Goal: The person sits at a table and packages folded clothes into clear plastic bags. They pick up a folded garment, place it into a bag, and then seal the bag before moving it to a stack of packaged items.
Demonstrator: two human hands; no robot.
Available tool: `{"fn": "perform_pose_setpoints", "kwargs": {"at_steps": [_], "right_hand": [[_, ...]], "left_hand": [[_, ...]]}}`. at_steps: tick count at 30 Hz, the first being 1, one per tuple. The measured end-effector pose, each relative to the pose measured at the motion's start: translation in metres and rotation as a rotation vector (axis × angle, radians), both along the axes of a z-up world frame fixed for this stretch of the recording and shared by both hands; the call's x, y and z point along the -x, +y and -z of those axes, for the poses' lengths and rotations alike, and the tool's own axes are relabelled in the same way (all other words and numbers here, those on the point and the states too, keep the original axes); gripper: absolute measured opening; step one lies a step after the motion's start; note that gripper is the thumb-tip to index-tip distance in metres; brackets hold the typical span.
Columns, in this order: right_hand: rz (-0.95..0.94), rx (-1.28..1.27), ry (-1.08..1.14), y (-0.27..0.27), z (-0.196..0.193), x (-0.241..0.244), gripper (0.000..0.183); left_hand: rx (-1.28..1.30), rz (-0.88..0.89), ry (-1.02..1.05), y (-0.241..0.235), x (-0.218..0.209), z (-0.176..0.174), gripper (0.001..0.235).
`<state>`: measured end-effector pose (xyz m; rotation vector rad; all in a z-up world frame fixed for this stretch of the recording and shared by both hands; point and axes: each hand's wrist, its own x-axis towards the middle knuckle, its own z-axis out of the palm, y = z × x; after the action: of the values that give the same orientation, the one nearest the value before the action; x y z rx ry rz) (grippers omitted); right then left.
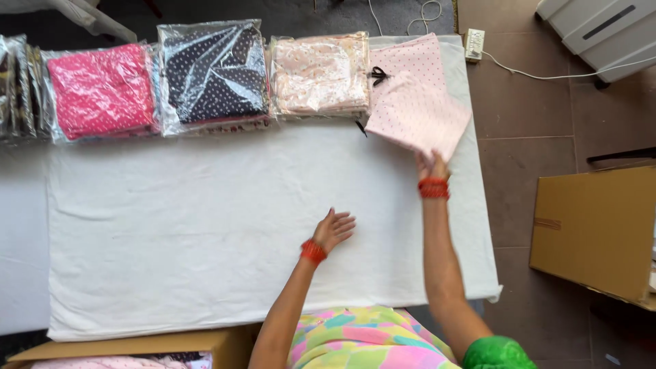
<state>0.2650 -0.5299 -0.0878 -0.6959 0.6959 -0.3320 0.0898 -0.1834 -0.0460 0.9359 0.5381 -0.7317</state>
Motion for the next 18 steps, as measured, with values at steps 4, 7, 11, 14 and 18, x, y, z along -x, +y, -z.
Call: {"fn": "perform_pose_setpoints", "kwargs": {"at_steps": [4,7,11,14,18], "right_hand": [[0.102,-0.330,0.051,0.009,0.057,0.128,0.036],[0.044,-0.327,0.137,0.022,0.031,0.230,0.039],[-0.086,-0.219,0.270,0.034,-0.035,0.319,0.048],[-0.185,-0.060,0.350,0.034,-0.079,0.343,0.056],[-0.338,0.150,0.336,0.048,-0.147,0.332,0.064]], "left_hand": [[0.373,-0.220,0.264,-0.070,-0.028,0.020,0.099],[0.486,-0.372,0.364,-0.095,-0.028,0.011,0.110],[0.536,-0.418,0.389,-0.087,-0.014,-0.002,0.109],[0.596,-0.260,0.245,-0.066,0.010,0.070,0.090],[0.406,-0.061,0.005,-0.032,0.026,0.045,0.073]]}}
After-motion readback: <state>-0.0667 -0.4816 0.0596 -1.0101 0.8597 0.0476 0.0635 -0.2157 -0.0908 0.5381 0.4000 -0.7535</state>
